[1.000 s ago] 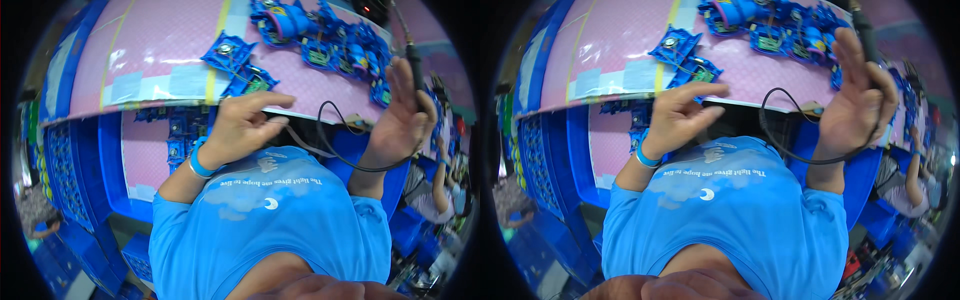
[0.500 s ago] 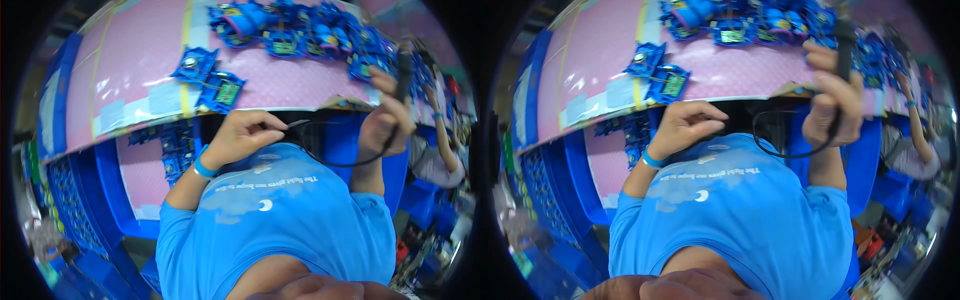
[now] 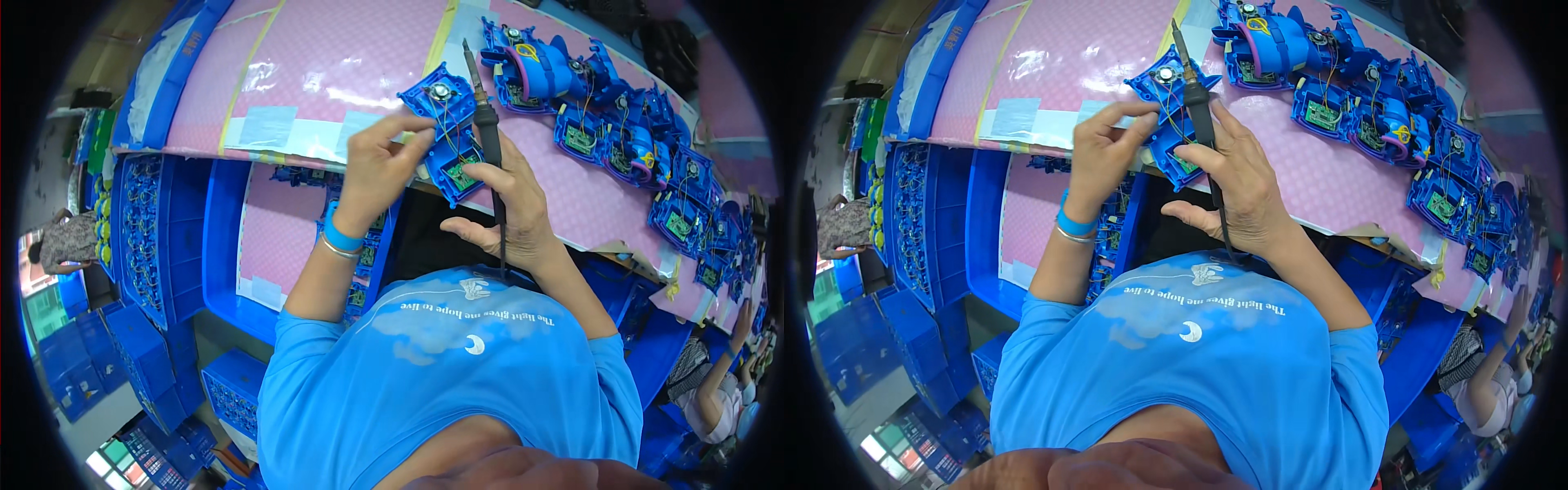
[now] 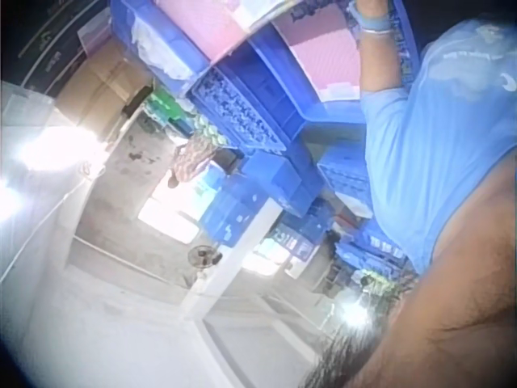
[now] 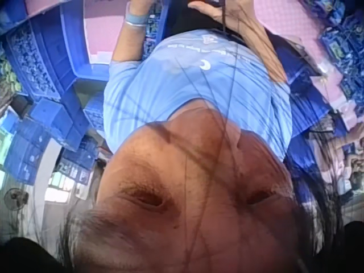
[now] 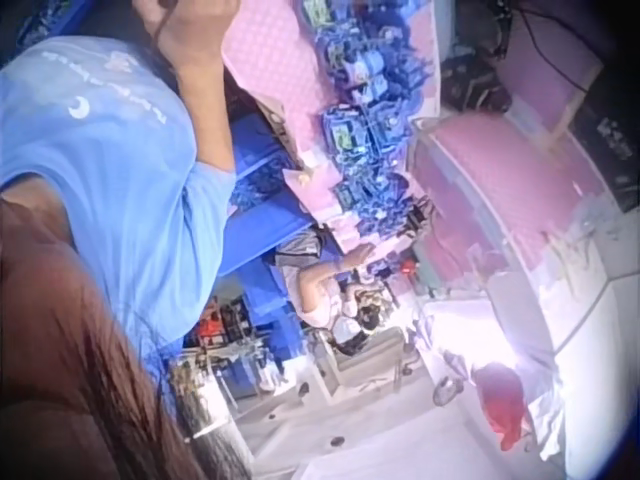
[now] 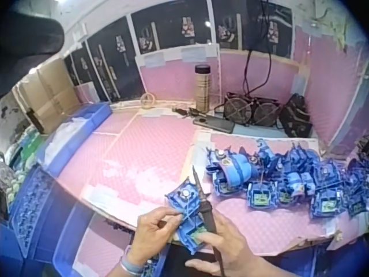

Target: Soldering small electronic components onto printed circuit boards at a factory workbench.

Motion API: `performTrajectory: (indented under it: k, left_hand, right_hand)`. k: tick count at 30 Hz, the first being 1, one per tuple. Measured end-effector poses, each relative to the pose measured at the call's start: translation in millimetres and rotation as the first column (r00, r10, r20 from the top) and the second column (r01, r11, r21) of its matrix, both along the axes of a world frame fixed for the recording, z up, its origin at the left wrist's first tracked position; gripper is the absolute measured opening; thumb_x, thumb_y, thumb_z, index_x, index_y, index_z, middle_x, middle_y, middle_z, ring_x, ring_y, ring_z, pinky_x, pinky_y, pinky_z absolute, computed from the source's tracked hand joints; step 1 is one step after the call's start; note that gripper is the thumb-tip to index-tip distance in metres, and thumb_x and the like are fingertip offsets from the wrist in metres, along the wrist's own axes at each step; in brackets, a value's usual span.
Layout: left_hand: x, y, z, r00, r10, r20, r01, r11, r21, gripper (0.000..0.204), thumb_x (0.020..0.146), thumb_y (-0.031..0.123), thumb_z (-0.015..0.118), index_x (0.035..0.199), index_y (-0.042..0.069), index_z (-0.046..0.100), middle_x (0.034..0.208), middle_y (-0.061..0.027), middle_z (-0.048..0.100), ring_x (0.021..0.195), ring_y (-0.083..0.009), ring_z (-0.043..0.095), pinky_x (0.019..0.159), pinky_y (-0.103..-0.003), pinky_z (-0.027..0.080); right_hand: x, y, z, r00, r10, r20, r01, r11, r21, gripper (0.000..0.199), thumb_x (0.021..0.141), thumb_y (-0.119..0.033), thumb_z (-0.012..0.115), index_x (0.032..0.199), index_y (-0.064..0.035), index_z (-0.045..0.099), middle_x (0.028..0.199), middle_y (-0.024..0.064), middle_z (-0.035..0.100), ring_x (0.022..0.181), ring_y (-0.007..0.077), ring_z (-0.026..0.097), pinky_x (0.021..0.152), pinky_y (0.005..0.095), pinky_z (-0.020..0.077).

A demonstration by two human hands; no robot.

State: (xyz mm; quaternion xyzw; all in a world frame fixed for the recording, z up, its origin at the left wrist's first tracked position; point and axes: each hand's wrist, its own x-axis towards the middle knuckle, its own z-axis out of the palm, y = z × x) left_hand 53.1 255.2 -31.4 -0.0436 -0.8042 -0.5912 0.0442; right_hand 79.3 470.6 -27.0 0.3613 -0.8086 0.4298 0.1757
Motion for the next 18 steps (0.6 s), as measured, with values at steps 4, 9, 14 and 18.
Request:
performTrajectory:
  k: [4,9,14,18]
  left_hand:
    - [-2.9,7.9,4.0,0.997,0.004,-0.083,-0.016,0.989,-0.145,0.016,0.084,0.006,0.075,0.1,0.003,0.074,0.081,-0.005,0.071,0.057,-0.0076,0.056,0.053,-0.023,0.046]
    - [-29.7,7.6,14.5,0.924,-0.154,-0.35,0.028,0.939,-0.342,0.021,0.08,0.004,0.074,0.101,0.005,0.072,0.08,-0.0074,0.066,0.06,-0.0186,0.063,0.054,-0.031,0.049]
    - [-37.2,8.3,8.7,0.84,-0.255,-0.479,0.03,0.903,-0.429,0.016,0.081,0.004,0.073,0.096,0.005,0.07,0.083,-0.0108,0.065,0.063,-0.0277,0.065,0.056,-0.037,0.052]
    - [-9.9,-9.6,12.1,0.873,-0.254,-0.417,0.058,0.902,-0.428,0.015,0.081,0.004,0.074,0.095,0.004,0.069,0.081,-0.0104,0.064,0.061,-0.026,0.063,0.055,-0.035,0.05]
  right_hand:
    - [1.6,15.1,-7.1,0.996,0.003,0.084,0.004,0.997,-0.08,0.065,0.072,-0.014,0.088,0.126,-0.0066,0.053,0.141,0.0324,0.05,0.129,0.0422,0.055,0.104,0.0449,0.0462]
    - [1.1,25.2,-12.8,0.994,0.033,0.106,-0.022,0.995,-0.101,0.062,0.072,-0.008,0.085,0.125,-0.0057,0.052,0.141,0.0338,0.049,0.129,0.0436,0.055,0.104,0.0462,0.0462]
    - [-1.2,24.2,-8.8,0.997,0.0,0.074,0.009,0.991,-0.131,0.062,0.066,-0.004,0.084,0.121,-0.0067,0.056,0.133,0.0306,0.058,0.117,0.0409,0.063,0.095,0.0413,0.0522]
    - [-0.2,25.9,-9.5,0.995,-0.011,0.101,0.028,0.985,-0.168,0.06,0.066,-0.005,0.084,0.12,-0.0051,0.057,0.134,0.0307,0.057,0.118,0.0396,0.063,0.096,0.0407,0.0519]
